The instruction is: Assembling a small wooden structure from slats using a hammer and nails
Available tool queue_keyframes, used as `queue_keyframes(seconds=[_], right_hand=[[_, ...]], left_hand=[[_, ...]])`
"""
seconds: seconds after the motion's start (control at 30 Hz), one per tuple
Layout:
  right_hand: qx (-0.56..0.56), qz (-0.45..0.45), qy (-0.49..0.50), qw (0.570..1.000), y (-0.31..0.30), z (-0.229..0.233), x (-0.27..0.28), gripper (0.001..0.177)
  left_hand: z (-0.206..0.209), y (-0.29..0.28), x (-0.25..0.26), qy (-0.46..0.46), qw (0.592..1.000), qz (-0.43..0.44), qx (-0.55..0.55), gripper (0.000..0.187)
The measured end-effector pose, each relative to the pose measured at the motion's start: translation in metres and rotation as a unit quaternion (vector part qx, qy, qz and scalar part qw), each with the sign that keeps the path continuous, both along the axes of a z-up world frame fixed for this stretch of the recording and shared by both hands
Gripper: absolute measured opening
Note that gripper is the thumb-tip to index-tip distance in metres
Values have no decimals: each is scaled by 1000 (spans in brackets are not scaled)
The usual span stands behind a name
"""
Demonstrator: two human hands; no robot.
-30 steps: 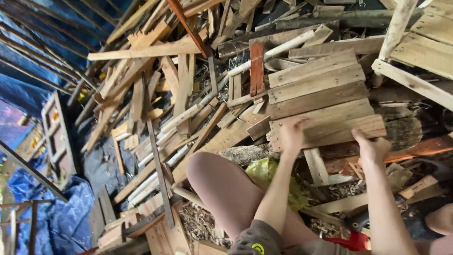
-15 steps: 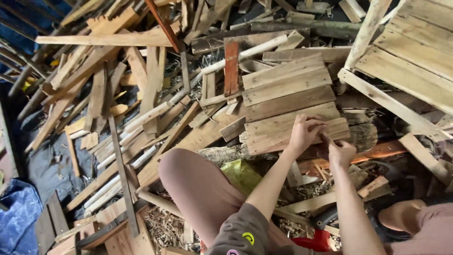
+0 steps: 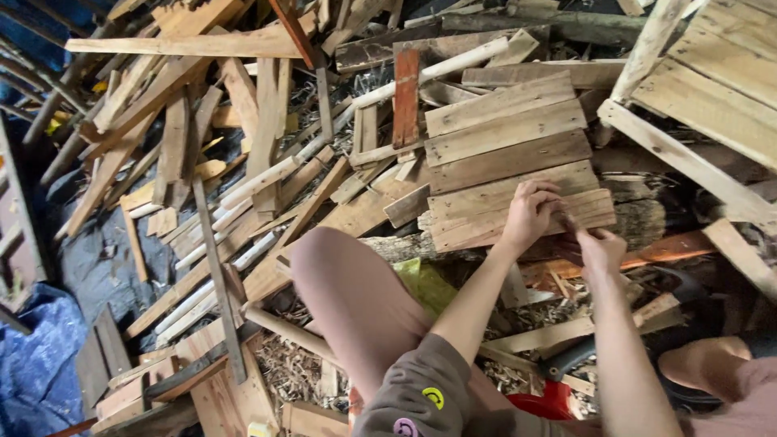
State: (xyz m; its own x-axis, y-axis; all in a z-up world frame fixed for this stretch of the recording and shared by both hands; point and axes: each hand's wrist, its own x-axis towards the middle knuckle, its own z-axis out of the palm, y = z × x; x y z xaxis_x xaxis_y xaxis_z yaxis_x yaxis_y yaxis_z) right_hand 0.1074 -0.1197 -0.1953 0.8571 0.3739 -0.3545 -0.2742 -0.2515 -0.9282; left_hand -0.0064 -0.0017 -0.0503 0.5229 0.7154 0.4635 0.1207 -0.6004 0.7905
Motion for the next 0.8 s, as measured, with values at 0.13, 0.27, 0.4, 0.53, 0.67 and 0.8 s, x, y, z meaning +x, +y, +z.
queue_keyframes(seconds=[0.13,0.27,0.4,0.53,0.67,0.8], right_hand=[[22,67,22,997,-20,76,-20,33],[-106,109,-166,974,-19,112,-27,62],[-161,182,-153,958,-21,145,-18,81],[-196,186,-161,949,-24,159,-12,84],[-240,236,-151,930,-36,157,17,62],[-57,136,-345,927,-97,147,34,30]], left_hand=[[27,-11,-12,24,999,-22,18,9],[34,-9,-7,41,999,-14,-12,8],[26,-9,-9,49,998,-28,-27,5],[37,-14,-6,9,999,-43,-27,5],[52,-24,-12,58,998,-20,-35,12],[41,-21,-10,47,998,-21,-33,16]])
